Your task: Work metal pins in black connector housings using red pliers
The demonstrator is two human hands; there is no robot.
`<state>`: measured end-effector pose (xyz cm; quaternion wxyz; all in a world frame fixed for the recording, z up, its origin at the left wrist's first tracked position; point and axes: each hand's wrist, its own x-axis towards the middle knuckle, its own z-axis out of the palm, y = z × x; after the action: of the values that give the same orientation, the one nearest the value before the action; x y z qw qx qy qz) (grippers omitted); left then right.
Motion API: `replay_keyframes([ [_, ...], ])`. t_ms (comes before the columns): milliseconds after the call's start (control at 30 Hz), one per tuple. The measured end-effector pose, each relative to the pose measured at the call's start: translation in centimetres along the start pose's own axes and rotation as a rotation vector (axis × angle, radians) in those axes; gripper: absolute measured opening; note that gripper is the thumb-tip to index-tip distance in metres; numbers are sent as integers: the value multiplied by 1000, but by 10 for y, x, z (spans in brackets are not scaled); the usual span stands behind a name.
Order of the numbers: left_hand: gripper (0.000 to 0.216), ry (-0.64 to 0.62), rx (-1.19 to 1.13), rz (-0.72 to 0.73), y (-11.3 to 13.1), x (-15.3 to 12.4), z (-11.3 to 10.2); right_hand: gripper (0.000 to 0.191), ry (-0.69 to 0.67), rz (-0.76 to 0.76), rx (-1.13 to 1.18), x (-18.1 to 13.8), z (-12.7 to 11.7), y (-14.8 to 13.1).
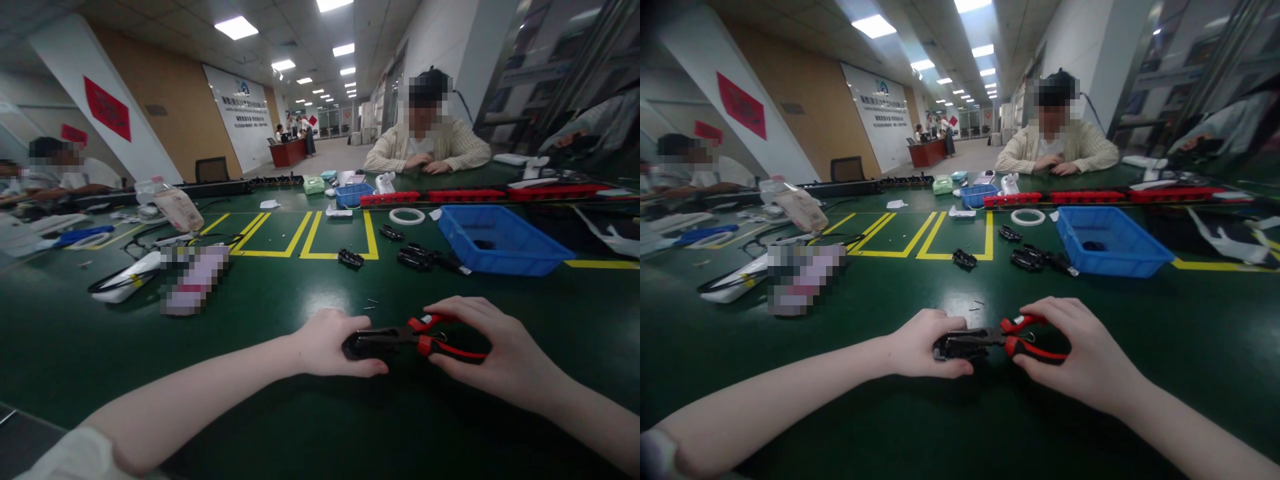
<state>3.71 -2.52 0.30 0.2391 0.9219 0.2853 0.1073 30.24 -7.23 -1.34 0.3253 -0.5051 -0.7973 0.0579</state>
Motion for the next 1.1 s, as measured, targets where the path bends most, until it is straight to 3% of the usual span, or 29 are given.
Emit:
replay_keyframes([
  [367, 41, 15, 30, 28, -1, -1, 0, 37, -21, -45, 16, 1, -1, -3],
  [1100, 39, -18, 16, 79, -3, 0, 0, 34, -190, 52, 80, -3, -1, -6],
])
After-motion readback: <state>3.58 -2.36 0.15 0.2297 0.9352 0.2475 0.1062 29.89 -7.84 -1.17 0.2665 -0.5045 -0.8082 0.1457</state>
